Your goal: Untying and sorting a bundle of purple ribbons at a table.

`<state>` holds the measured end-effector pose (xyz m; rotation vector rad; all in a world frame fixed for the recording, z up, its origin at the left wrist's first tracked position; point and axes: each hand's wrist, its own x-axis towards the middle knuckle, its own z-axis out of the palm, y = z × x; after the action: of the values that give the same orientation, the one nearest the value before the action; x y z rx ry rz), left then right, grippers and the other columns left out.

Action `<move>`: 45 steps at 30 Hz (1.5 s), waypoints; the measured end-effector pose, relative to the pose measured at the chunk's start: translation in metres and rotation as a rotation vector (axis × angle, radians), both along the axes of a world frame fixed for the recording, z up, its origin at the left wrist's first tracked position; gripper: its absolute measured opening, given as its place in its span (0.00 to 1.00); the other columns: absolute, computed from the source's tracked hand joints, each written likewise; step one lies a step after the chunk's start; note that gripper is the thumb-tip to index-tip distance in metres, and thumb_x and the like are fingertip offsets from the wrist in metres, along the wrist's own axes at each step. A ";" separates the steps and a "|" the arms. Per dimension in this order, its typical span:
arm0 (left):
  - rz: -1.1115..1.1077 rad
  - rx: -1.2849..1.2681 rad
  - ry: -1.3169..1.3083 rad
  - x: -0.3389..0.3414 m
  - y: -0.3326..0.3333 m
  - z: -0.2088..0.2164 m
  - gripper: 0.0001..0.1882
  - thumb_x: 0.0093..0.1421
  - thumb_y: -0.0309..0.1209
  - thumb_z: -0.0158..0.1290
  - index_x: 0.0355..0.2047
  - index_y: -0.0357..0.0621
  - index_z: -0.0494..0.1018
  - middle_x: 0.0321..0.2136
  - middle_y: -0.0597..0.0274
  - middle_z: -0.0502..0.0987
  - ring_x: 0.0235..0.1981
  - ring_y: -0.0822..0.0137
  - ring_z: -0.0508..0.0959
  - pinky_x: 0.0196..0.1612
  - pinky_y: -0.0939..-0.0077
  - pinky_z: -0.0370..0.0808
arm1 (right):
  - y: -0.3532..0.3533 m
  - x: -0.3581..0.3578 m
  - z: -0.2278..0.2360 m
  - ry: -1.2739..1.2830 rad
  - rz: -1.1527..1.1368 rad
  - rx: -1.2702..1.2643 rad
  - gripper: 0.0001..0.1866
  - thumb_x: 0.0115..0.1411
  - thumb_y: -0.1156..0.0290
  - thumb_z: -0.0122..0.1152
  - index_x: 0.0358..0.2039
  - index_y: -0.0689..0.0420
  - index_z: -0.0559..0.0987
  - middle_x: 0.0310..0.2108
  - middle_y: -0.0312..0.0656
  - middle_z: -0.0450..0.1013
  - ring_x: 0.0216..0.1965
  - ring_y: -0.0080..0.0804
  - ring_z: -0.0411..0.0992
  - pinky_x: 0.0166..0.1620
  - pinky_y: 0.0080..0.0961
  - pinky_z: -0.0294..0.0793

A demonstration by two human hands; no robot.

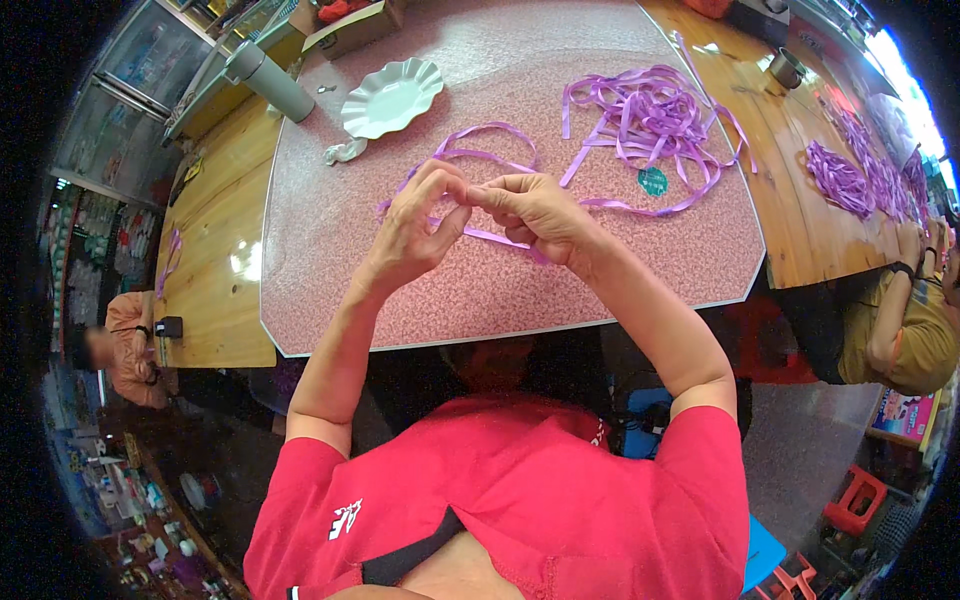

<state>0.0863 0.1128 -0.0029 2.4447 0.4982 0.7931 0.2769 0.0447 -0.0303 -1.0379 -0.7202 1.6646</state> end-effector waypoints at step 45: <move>0.052 -1.077 -0.683 0.031 -0.004 -0.046 0.07 0.65 0.28 0.54 0.41 0.38 0.73 0.35 0.63 0.77 0.37 0.74 0.76 0.45 0.77 0.74 | 0.011 -0.010 -0.008 -0.468 -0.374 0.470 0.08 0.63 0.74 0.60 0.39 0.65 0.80 0.32 0.37 0.78 0.34 0.19 0.75 0.38 0.15 0.75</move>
<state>0.1171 0.1089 -0.0490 1.1009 0.5187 0.9673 0.2666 0.0561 -0.0383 -1.1381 -1.0817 0.8767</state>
